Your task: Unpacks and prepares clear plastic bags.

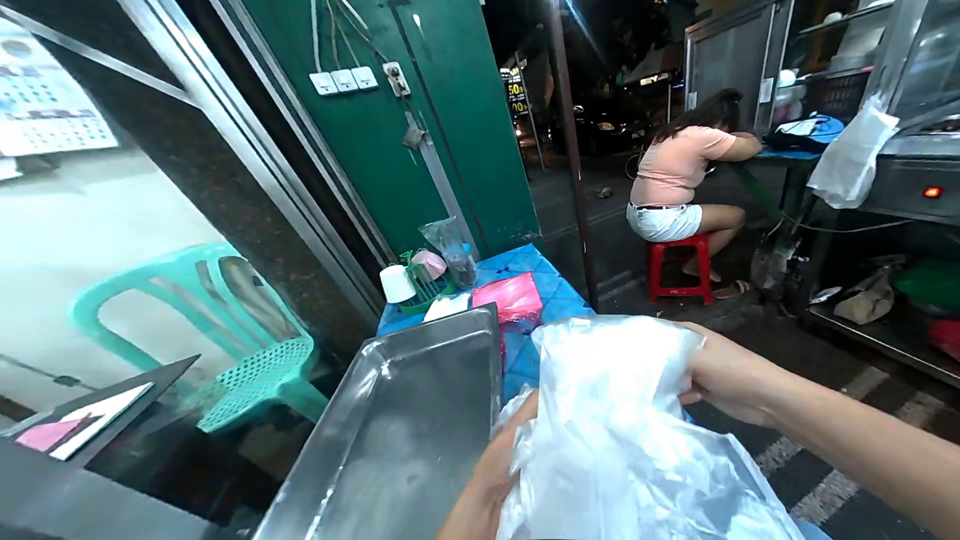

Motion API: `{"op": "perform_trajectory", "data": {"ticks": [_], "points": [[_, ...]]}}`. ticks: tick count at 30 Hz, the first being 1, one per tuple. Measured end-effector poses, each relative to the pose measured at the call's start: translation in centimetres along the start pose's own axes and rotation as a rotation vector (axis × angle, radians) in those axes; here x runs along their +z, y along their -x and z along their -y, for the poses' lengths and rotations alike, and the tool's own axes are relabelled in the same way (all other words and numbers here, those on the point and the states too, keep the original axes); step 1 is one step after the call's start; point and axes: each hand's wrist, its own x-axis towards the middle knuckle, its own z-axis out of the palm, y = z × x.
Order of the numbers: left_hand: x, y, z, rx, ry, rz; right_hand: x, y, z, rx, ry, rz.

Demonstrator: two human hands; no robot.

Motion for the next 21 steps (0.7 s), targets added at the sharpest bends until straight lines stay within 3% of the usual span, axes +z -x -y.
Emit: {"op": "perform_trajectory", "data": {"ticks": [3,6,8,10,11,13,17,21], "points": [[0.1,1.3,1.3,0.012,-0.004,-0.109,1.2,1.8,-1.7,-0.121,-0.414,-0.192],[2.6,2.8,0.3,-0.023,0.247,-0.025,3.8,3.8,-3.7,-0.298,-0.767,-0.284],[5.9,4.0,-2.3,-0.103,0.344,-0.195,6.0,5.0,-4.2,-0.370,-0.946,-0.291],[7.6,4.5,-4.0,-0.119,0.363,-0.298,7.8,5.4,-3.8,-0.421,-0.995,-0.357],[6.6,4.5,-2.8,-0.037,0.389,-0.217,8.2,4.9,-4.0,-0.462,-1.000,-0.382],[1.9,3.4,1.7,0.187,0.405,0.207,8.3,3.5,-4.0,-0.479,-1.068,-0.455],[0.3,3.0,1.0,0.091,0.206,0.065,8.0,3.2,-4.7,-0.513,-1.023,-0.379],[-1.4,2.8,0.2,0.000,-0.068,-0.279,8.1,3.5,-5.4,-0.593,-0.720,-0.333]]}}
